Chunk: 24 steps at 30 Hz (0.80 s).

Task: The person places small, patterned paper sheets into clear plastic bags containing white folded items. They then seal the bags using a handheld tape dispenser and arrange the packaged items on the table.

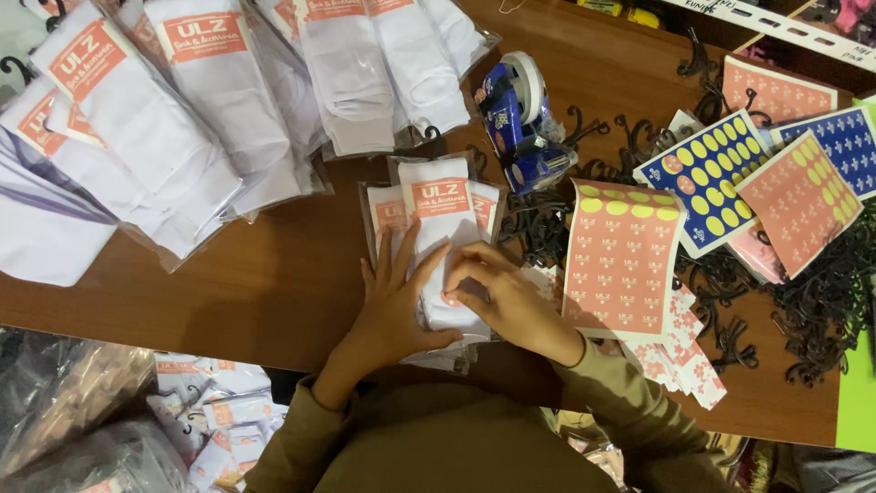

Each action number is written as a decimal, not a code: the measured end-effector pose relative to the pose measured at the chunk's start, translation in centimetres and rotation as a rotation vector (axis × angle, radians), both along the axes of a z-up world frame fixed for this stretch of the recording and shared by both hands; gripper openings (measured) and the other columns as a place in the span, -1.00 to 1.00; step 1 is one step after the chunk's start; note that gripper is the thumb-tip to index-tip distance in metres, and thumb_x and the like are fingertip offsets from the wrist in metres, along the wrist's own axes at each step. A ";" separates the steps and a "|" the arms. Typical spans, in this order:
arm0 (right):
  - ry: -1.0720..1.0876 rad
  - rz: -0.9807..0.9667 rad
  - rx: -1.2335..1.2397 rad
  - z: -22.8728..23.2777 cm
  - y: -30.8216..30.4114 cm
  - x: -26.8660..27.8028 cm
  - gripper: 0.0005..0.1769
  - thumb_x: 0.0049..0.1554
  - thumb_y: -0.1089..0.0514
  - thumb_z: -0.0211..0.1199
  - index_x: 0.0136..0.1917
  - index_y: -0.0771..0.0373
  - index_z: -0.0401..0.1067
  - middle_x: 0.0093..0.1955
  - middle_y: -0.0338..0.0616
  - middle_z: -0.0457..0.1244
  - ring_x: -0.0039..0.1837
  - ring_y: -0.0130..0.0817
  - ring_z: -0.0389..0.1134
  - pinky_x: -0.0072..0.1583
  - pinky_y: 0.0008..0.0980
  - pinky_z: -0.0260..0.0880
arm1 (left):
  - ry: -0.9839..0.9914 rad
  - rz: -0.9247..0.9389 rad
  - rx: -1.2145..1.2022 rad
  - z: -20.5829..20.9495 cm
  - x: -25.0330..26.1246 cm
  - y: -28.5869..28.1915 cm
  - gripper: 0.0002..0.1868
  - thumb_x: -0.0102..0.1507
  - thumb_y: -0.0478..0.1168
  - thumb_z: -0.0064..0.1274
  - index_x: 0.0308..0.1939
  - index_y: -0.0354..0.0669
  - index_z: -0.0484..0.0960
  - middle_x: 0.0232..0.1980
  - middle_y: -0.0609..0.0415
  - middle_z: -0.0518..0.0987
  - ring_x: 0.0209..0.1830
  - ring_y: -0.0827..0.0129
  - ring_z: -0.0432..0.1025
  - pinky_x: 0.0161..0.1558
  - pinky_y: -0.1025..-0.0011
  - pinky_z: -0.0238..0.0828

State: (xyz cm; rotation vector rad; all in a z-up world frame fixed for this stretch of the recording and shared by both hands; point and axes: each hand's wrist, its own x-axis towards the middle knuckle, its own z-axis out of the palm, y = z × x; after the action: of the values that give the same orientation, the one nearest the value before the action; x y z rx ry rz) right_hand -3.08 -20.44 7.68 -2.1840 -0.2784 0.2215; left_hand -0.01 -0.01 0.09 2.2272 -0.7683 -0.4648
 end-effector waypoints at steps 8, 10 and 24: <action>0.036 0.352 0.045 3.3 -0.9 -1.2 -0.94 0.26 0.19 0.19 -0.06 0.14 0.47 0.20 0.01 0.20 0.31 0.00 0.17 0.31 -0.06 0.23 | -0.025 -0.013 0.086 0.9 0.4 0.0 0.30 -0.20 0.28 0.42 0.58 0.27 0.15 0.69 -0.08 -0.21 0.61 -0.47 -0.38 0.21 -0.72 -0.14; 0.025 0.362 0.016 2.8 -2.6 0.4 -0.94 0.26 0.19 0.19 -0.05 0.18 0.45 0.20 0.03 0.18 0.31 0.06 0.15 0.32 -0.01 0.21 | -0.009 -0.021 0.064 0.7 0.6 0.0 0.33 -0.22 0.31 0.42 0.59 0.28 0.12 0.70 -0.09 -0.23 0.61 -0.48 -0.40 0.22 -0.73 -0.20; 0.009 0.273 -0.093 -1.6 -1.6 2.7 -0.61 0.15 -0.07 0.38 0.16 0.05 0.37 0.26 0.02 0.11 0.36 0.21 0.16 0.31 0.14 0.24 | 0.015 -0.022 0.023 0.0 0.3 0.4 0.33 -0.23 0.28 0.43 0.56 0.14 0.14 0.70 -0.13 -0.27 0.61 -0.51 -0.38 0.20 -0.76 -0.22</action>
State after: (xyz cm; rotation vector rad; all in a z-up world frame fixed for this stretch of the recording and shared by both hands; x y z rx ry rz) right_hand -0.33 -22.00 6.07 -2.2315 -0.5723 0.4037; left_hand 0.31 0.35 0.05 2.2366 -0.7837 -0.5023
